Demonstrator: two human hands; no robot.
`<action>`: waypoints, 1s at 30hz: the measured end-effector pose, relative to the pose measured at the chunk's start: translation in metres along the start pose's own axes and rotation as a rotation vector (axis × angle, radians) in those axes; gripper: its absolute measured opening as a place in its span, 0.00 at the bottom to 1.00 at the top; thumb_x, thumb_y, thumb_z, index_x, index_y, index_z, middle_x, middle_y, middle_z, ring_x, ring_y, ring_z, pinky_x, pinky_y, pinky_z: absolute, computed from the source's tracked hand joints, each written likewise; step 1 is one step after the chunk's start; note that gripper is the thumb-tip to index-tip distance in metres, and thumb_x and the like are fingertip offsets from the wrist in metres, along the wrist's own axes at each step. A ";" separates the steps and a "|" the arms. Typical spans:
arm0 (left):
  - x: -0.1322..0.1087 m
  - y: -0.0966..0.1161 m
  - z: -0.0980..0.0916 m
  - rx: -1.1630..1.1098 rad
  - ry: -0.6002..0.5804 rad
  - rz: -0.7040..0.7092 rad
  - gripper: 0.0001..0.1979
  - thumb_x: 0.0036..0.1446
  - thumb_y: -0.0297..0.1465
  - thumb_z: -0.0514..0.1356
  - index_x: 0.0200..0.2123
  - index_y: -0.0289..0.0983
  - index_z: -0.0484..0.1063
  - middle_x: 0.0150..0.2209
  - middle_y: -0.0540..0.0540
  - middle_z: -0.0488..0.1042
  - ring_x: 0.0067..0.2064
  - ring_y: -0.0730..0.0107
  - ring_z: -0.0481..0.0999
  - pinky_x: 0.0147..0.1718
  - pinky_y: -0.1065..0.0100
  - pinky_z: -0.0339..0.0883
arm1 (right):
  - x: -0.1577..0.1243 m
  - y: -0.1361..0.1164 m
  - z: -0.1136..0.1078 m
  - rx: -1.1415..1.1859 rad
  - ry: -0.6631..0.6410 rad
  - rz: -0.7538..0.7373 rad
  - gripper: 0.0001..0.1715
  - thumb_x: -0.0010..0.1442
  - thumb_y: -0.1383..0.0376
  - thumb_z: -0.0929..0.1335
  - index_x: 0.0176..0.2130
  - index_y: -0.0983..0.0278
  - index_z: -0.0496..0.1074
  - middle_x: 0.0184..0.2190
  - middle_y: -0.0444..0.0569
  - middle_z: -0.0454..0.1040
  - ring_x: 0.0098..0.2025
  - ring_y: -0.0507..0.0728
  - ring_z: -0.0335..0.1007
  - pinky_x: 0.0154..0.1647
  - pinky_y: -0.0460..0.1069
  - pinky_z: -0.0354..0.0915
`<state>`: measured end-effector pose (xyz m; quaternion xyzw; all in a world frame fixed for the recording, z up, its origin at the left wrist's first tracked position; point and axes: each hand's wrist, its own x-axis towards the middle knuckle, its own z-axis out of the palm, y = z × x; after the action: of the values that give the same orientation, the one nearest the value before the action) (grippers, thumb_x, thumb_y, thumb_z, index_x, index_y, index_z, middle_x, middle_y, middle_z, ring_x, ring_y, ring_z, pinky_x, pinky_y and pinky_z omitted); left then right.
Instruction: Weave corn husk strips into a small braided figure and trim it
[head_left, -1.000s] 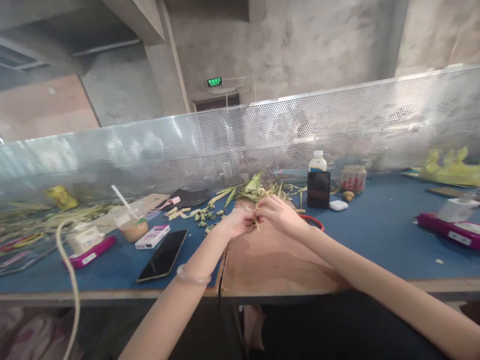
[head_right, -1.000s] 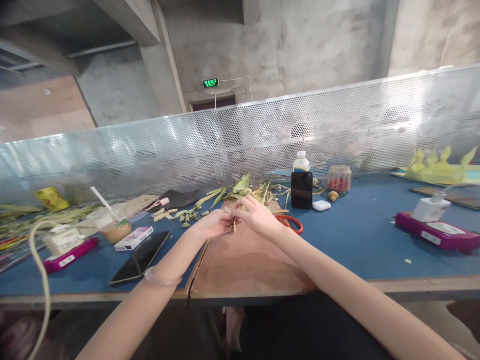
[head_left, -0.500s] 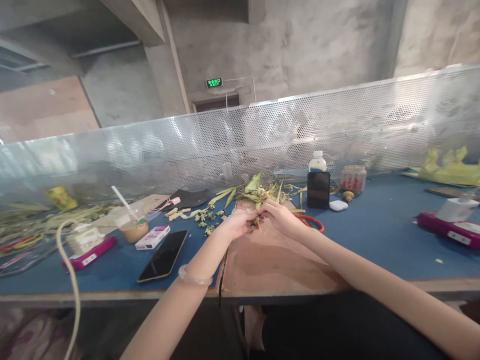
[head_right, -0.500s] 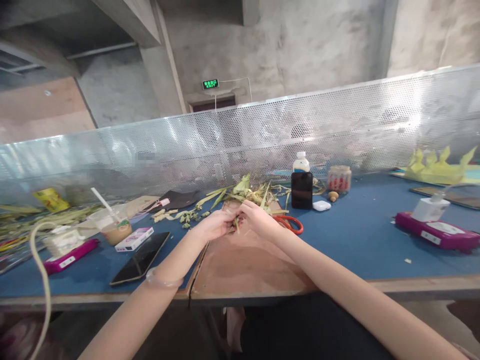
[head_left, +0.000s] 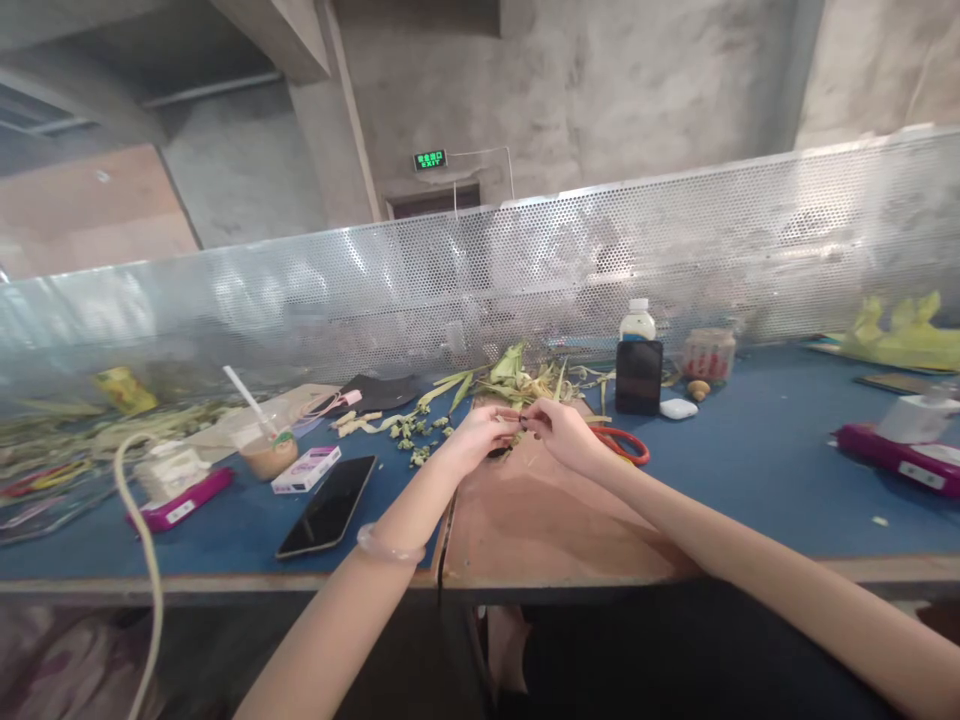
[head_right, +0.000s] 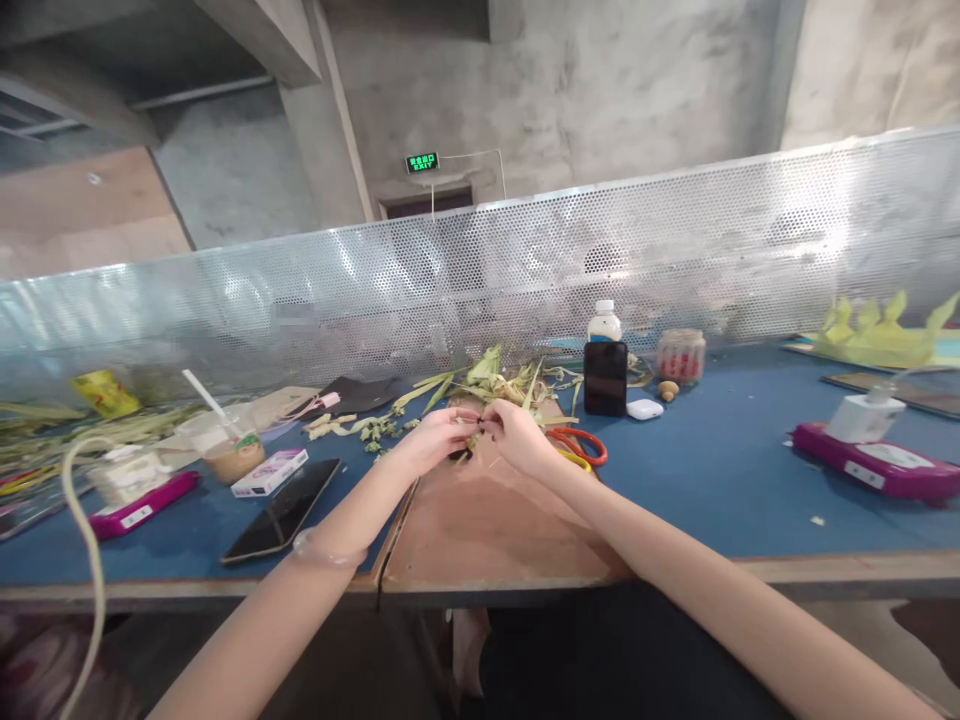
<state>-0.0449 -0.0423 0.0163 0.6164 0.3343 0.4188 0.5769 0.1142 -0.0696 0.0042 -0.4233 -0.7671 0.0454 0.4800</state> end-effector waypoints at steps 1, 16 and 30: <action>0.000 0.000 0.000 0.016 0.018 0.013 0.15 0.41 0.24 0.65 0.35 0.31 0.68 0.26 0.48 0.71 0.26 0.77 0.69 0.27 0.74 0.61 | 0.000 -0.001 0.000 -0.002 -0.006 0.021 0.05 0.54 0.70 0.62 0.29 0.66 0.67 0.24 0.46 0.70 0.26 0.52 0.64 0.28 0.45 0.58; -0.017 0.004 0.020 1.092 0.094 0.581 0.15 0.47 0.26 0.59 0.40 0.37 0.61 0.31 0.49 0.76 0.46 0.61 0.68 0.49 0.55 0.48 | -0.011 0.000 -0.002 -0.056 -0.115 0.367 0.05 0.48 0.73 0.63 0.26 0.67 0.68 0.22 0.48 0.73 0.25 0.53 0.67 0.24 0.44 0.57; -0.047 -0.004 0.048 0.725 -0.341 0.304 0.17 0.50 0.23 0.56 0.43 0.38 0.57 0.33 0.48 0.72 0.37 0.69 0.72 0.36 0.69 0.63 | -0.050 -0.005 -0.029 -0.206 -0.401 0.325 0.11 0.43 0.77 0.63 0.26 0.67 0.72 0.25 0.47 0.71 0.30 0.54 0.65 0.30 0.46 0.56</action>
<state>-0.0212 -0.1042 0.0067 0.8820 0.2652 0.2466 0.3014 0.1423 -0.1173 -0.0124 -0.5699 -0.7694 0.1262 0.2594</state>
